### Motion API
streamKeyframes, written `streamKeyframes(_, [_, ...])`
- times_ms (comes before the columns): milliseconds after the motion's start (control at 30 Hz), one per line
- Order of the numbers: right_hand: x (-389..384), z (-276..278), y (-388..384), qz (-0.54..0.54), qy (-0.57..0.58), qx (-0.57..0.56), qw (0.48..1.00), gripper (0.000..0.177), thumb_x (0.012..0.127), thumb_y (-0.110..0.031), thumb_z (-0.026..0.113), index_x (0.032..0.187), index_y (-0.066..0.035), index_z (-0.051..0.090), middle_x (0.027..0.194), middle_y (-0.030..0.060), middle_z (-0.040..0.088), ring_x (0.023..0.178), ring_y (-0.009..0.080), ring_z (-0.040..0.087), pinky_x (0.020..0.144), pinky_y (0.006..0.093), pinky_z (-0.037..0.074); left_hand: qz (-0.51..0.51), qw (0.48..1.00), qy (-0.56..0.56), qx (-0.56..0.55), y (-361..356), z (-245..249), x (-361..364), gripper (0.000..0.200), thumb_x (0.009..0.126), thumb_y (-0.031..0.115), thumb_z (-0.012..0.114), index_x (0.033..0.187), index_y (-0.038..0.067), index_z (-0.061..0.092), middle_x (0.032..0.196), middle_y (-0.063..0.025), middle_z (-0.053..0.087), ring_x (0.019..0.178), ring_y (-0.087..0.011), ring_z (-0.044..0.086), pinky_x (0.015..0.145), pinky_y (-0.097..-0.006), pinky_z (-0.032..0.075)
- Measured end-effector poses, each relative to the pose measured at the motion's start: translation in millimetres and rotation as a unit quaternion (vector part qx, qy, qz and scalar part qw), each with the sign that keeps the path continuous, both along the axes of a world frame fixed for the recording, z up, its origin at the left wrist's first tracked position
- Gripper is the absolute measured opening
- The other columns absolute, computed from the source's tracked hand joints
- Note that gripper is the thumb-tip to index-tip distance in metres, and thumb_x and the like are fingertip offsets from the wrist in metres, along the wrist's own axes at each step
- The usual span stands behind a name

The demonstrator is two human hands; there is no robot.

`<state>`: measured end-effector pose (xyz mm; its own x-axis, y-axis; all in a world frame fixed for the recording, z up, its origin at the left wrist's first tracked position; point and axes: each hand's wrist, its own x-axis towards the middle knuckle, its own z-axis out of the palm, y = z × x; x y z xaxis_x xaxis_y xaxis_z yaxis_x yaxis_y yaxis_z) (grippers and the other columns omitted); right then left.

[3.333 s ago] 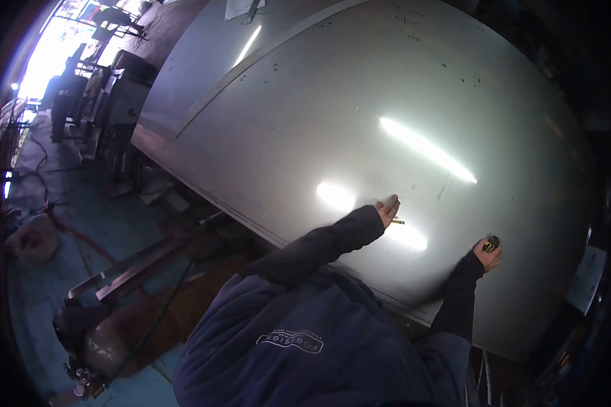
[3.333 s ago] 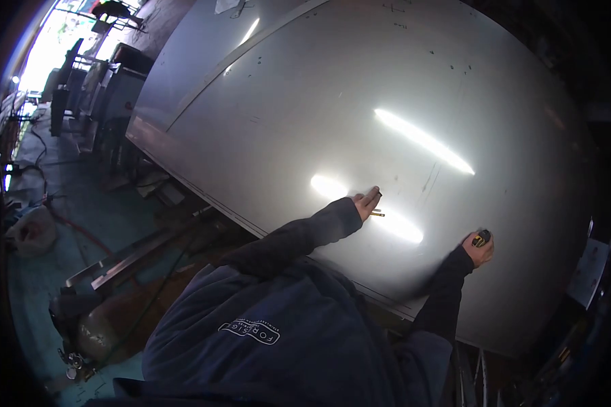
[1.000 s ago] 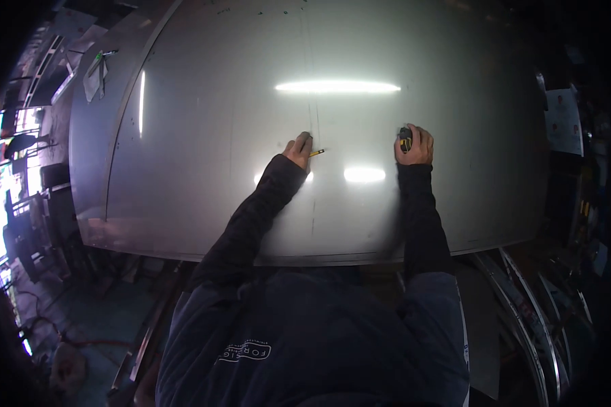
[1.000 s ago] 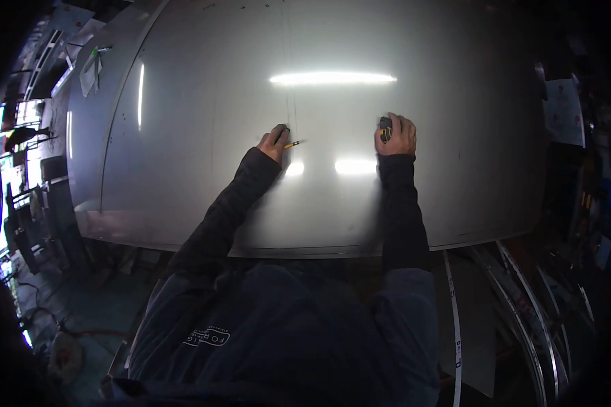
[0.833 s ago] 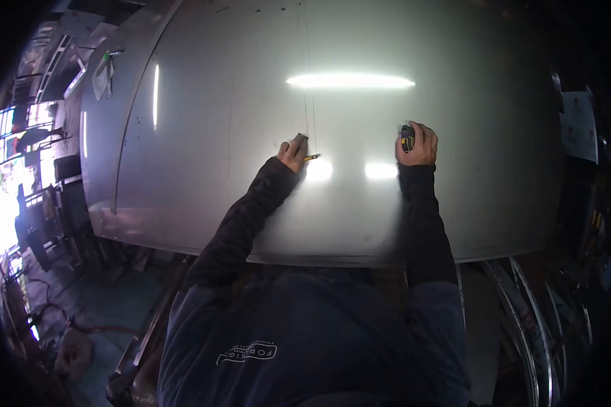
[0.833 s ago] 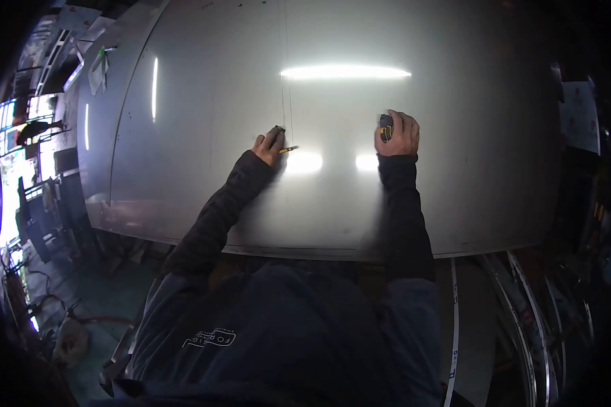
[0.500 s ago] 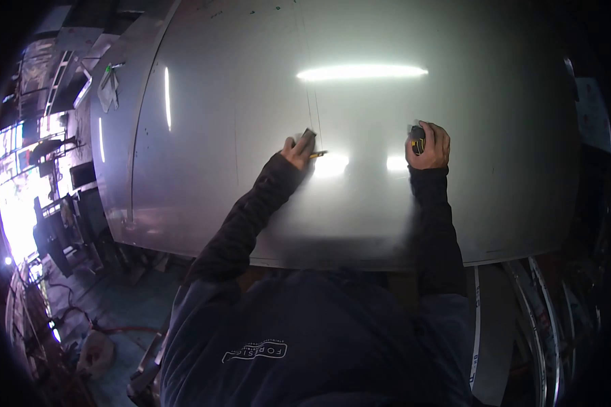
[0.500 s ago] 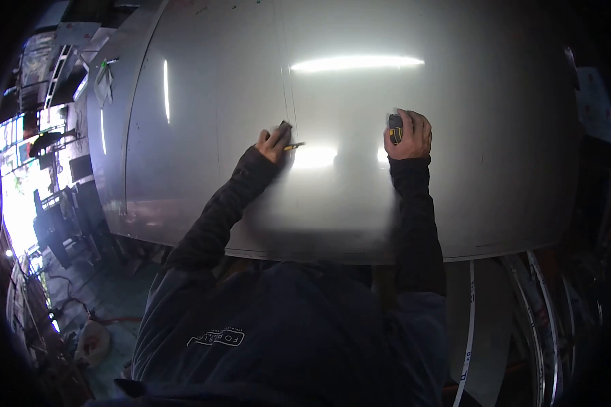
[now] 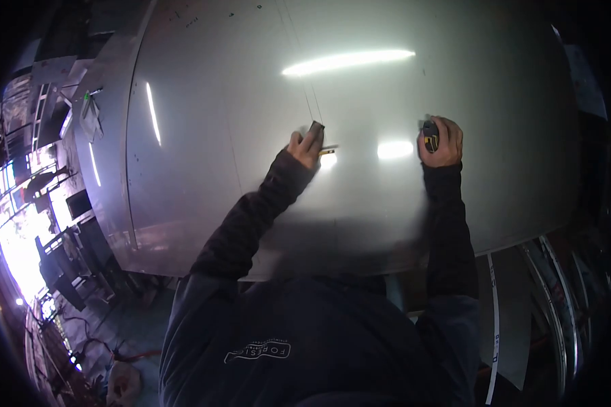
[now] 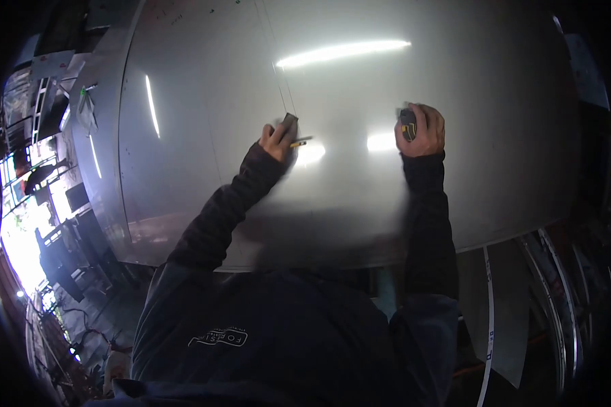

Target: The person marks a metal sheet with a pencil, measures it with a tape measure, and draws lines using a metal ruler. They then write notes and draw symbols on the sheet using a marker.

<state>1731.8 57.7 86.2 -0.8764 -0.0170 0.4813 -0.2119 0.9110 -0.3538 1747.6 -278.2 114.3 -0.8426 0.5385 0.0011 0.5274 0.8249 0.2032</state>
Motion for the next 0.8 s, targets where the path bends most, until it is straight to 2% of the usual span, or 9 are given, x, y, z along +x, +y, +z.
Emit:
streamKeyframes(67, [-2, -8, 2, 0.008, 0.026, 0.003, 1.0, 0.039, 0.068, -0.01, 0.072, 0.106, -0.005, 0.064, 0.104, 0.0137, 0.062, 0.099, 0.0339, 0.059, 0.086, 0.0455, 0.051, -0.006, 0.999, 0.025, 0.043, -17, -16, 13, 0.045, 0.08, 0.0, 0.057, 0.124, 0.001, 0.06, 0.131, -0.0122, 0.054, 0.082, -0.0294, 0.053, 0.073, -0.0352, 0.055])
streamKeyframes(167, [-2, -12, 6, 0.01, 0.006, -0.003, 1.0, 0.041, 0.068, -0.009, 0.073, 0.108, -0.005, 0.064, 0.104, 0.0146, 0.062, 0.099, 0.0358, 0.059, 0.086, 0.046, 0.05, 0.0, 0.998, 0.062, 0.002, -18, -40, 15, 0.044, 0.079, 0.004, 0.06, 0.123, -0.001, 0.057, 0.131, -0.0133, 0.053, 0.086, -0.0308, 0.053, 0.073, -0.0364, 0.055])
streamKeyframes(267, [-2, -2, -1, 0.003, 0.002, 0.002, 1.0, 0.041, 0.068, -0.009, 0.073, 0.108, -0.005, 0.064, 0.104, 0.0147, 0.062, 0.099, 0.0361, 0.059, 0.086, 0.0468, 0.05, 0.018, 1.0, 0.018, 0.009, 2, -8, -13, 0.046, 0.079, 0.003, 0.06, 0.124, -0.002, 0.058, 0.132, -0.0139, 0.052, 0.084, -0.03, 0.053, 0.073, -0.037, 0.055])
streamKeyframes(367, [-4, -10, 5, 0.015, 0.017, 0.005, 1.0, 0.041, 0.068, -0.01, 0.073, 0.107, -0.004, 0.064, 0.105, 0.0145, 0.062, 0.1, 0.0359, 0.059, 0.086, 0.0469, 0.05, 0.018, 0.998, 0.064, 0.012, -17, -40, 9, 0.046, 0.079, 0.007, 0.06, 0.125, -0.003, 0.056, 0.13, -0.0151, 0.052, 0.087, -0.031, 0.053, 0.072, -0.0379, 0.055])
streamKeyframes(467, [-4, -11, 4, 0.003, 0.014, 0.014, 1.0, 0.041, 0.068, -0.01, 0.074, 0.107, -0.005, 0.064, 0.104, 0.0142, 0.062, 0.099, 0.0356, 0.059, 0.087, 0.047, 0.05, 0.029, 0.998, 0.064, 0.004, -3, -32, 0, 0.046, 0.08, 0.007, 0.059, 0.124, -0.005, 0.054, 0.129, -0.0159, 0.052, 0.088, -0.032, 0.053, 0.071, -0.0374, 0.055])
streamKeyframes(533, [5, -9, 2, 0.002, 0.004, 0.011, 1.0, 0.041, 0.068, -0.01, 0.073, 0.107, -0.005, 0.064, 0.104, 0.0142, 0.062, 0.1, 0.0353, 0.059, 0.087, 0.0468, 0.049, 0.056, 0.998, 0.032, 0.004, 5, -10, -3, 0.042, 0.075, 0.002, 0.058, 0.116, -0.007, 0.06, 0.127, -0.0185, 0.054, 0.087, -0.0298, 0.056, 0.068, -0.036, 0.056])
streamKeyframes(600, [-10, -8, 4, 0.004, 0.022, 0.012, 1.0, 0.041, 0.068, -0.011, 0.073, 0.107, -0.005, 0.064, 0.104, 0.0141, 0.062, 0.1, 0.0351, 0.059, 0.087, 0.0466, 0.049, 0.049, 0.995, 0.084, 0.028, -3, -31, 7, 0.043, 0.075, 0.004, 0.059, 0.116, -0.008, 0.06, 0.124, -0.0182, 0.054, 0.086, -0.0291, 0.055, 0.068, -0.0354, 0.056])
streamKeyframes(667, [-6, -14, 6, 0.009, 0.014, 0.011, 1.0, 0.041, 0.068, -0.011, 0.073, 0.107, -0.005, 0.064, 0.104, 0.0141, 0.062, 0.1, 0.0346, 0.059, 0.087, 0.0464, 0.049, 0.033, 0.994, 0.095, -0.035, -6, -46, 9, 0.045, 0.076, 0.005, 0.059, 0.119, -0.009, 0.057, 0.125, -0.0191, 0.054, 0.09, -0.0299, 0.055, 0.072, -0.0344, 0.055])
streamKeyframes(800, [-4, -4, 1, -0.003, 0.0, 0.011, 1.0, 0.04, 0.069, -0.012, 0.073, 0.107, -0.005, 0.064, 0.104, 0.0145, 0.062, 0.1, 0.0346, 0.059, 0.088, 0.0471, 0.049, 0.031, 0.995, 0.053, -0.076, 10, -12, -18, 0.044, 0.078, 0.006, 0.058, 0.12, -0.006, 0.058, 0.131, -0.021, 0.049, 0.087, -0.0322, 0.054, 0.067, -0.0376, 0.056])
